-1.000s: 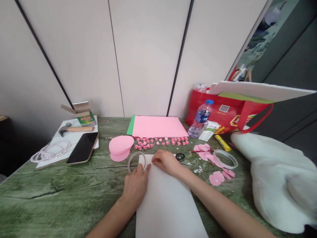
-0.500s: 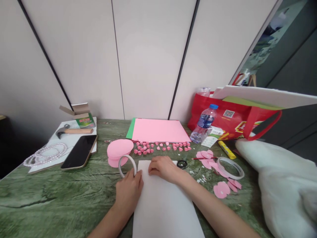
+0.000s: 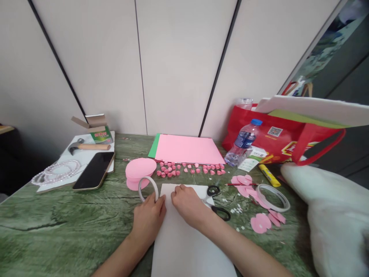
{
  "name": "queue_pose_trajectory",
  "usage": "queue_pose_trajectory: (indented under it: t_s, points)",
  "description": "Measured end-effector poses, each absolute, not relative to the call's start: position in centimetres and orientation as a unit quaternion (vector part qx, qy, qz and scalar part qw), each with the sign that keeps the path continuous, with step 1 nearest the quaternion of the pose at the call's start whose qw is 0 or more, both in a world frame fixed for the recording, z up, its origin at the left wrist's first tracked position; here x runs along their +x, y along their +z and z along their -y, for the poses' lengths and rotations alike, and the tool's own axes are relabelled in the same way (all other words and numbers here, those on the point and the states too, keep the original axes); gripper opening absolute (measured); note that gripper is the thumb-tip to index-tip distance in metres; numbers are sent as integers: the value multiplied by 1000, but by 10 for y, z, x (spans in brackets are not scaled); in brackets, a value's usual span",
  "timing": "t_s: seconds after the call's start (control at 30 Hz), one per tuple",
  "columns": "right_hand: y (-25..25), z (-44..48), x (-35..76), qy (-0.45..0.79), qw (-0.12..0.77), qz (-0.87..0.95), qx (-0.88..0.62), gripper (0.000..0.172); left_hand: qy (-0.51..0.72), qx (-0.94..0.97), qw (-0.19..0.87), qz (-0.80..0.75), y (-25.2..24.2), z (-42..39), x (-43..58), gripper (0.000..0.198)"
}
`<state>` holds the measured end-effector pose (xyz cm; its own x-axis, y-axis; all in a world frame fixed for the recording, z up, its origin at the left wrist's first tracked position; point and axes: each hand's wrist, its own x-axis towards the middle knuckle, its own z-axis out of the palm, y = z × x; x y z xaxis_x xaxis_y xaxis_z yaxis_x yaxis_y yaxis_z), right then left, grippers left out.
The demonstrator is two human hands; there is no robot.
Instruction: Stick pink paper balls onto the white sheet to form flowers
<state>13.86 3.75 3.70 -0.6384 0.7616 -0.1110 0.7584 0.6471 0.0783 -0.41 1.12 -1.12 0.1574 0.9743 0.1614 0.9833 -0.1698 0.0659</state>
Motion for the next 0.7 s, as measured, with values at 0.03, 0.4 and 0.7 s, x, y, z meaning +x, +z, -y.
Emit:
queue_pose_trajectory:
  t_s: [0.03, 0.4, 0.7]
  points:
    - [37, -37, 138, 16, 66, -906, 417, 18, -84, -761, 28, 642, -11, -11, -4, 27]
    - [27, -63, 158, -63, 22, -894, 442, 18, -84, -762, 19, 642, -12, -10, -4, 30]
    - [22, -62, 157, -37, 15, -900, 434, 18, -83, -765, 27, 639, -10, -9, -4, 29]
